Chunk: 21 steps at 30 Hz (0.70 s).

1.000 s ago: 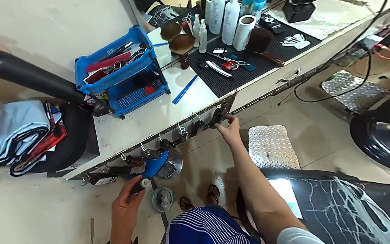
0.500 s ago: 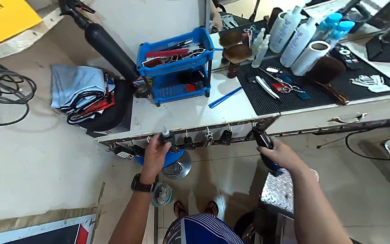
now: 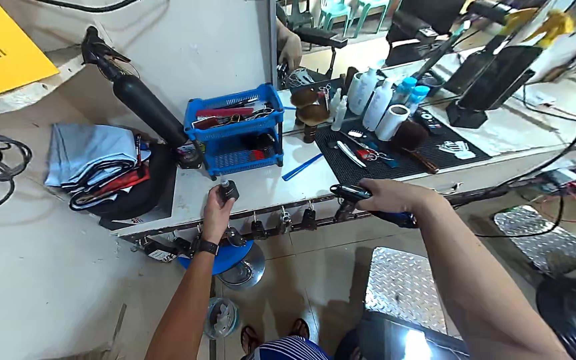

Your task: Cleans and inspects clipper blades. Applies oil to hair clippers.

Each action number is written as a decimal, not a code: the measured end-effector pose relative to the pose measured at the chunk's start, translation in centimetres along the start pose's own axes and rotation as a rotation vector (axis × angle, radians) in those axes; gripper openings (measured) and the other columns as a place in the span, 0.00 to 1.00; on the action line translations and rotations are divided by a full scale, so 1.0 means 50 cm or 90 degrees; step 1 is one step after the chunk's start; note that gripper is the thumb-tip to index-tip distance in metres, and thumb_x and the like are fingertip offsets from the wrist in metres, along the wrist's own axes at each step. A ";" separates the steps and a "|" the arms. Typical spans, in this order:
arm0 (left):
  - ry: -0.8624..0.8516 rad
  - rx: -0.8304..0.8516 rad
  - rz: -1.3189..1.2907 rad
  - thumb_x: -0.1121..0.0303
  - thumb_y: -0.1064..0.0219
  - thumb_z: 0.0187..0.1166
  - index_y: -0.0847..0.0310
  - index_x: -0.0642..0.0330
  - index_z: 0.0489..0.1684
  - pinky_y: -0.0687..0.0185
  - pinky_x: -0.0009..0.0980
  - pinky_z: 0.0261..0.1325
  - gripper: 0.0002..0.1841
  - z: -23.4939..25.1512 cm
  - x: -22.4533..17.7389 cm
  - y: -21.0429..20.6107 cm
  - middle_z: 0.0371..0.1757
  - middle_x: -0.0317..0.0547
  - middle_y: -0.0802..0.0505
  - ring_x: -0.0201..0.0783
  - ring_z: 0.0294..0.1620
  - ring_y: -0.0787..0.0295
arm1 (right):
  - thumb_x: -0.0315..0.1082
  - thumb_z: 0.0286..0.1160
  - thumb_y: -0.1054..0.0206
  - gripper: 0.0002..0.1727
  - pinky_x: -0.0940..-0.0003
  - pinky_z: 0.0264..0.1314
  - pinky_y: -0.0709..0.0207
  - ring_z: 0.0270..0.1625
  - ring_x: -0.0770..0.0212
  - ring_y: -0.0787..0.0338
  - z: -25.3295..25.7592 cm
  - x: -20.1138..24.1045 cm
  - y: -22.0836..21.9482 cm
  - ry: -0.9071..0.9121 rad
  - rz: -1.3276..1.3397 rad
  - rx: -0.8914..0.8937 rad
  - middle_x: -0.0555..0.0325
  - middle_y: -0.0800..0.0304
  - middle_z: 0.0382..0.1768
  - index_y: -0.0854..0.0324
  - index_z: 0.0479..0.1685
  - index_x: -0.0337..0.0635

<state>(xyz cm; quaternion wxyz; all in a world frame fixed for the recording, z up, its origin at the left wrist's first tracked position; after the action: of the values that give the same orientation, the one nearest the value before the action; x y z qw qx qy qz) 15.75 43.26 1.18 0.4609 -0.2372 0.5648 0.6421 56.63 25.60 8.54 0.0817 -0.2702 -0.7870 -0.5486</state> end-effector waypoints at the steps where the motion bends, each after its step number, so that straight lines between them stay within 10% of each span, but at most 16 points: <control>1: -0.014 -0.026 0.020 0.61 0.24 0.77 0.44 0.61 0.90 0.23 0.52 0.79 0.42 -0.022 -0.013 0.015 0.81 0.57 0.22 0.49 0.80 0.22 | 0.46 0.69 0.20 0.27 0.37 0.48 0.18 0.43 0.45 0.09 -0.021 0.027 -0.001 0.040 -0.003 0.007 0.46 0.10 0.40 0.20 0.63 0.44; 4: -0.089 -0.002 0.060 0.53 0.26 0.75 0.41 0.64 0.88 0.31 0.52 0.84 0.43 -0.130 -0.113 0.041 0.85 0.60 0.26 0.51 0.85 0.30 | 0.43 0.63 0.20 0.41 0.32 0.51 0.19 0.48 0.39 0.10 -0.099 0.154 -0.035 0.157 -0.058 0.125 0.41 0.10 0.46 0.30 0.79 0.45; 10: 0.115 0.746 -0.234 0.45 0.24 0.70 0.27 0.63 0.73 0.14 0.34 0.64 0.38 -0.283 -0.171 -0.060 0.55 0.39 0.06 0.30 0.56 0.09 | 0.38 0.54 0.13 0.47 0.28 0.45 0.21 0.45 0.32 0.11 -0.170 0.302 -0.189 0.291 -0.161 0.304 0.35 0.12 0.42 0.34 0.78 0.37; 17: 0.311 0.910 -0.536 0.58 0.29 0.81 0.15 0.55 0.48 0.20 0.20 0.24 0.11 -0.350 -0.120 -0.078 0.33 0.40 0.08 0.27 0.22 0.15 | 0.41 0.56 0.14 0.42 0.37 0.44 0.20 0.45 0.37 0.11 -0.185 0.296 -0.217 0.340 -0.249 0.302 0.41 0.14 0.40 0.33 0.71 0.39; 21: 0.309 0.814 -0.570 0.56 0.29 0.81 0.17 0.56 0.57 0.29 0.15 0.20 0.17 -0.366 -0.115 -0.084 0.31 0.37 0.10 0.22 0.19 0.23 | 0.48 0.52 0.12 0.43 0.38 0.75 0.29 0.68 0.37 0.18 -0.218 0.244 -0.199 0.426 -0.141 -0.044 0.41 0.14 0.60 0.25 0.71 0.41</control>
<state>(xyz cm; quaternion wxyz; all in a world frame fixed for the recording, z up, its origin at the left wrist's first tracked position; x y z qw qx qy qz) 18.05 23.86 -0.79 0.5847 -0.2641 0.7578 -0.1186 39.40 17.28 9.77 0.2659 0.0092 -0.7219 -0.6388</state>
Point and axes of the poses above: each hand's wrist, its own z-axis towards the middle knuckle, its own y-axis out of the back of the hand, x = y × z, the point moved 1 cm from there along z, towards the middle knuckle
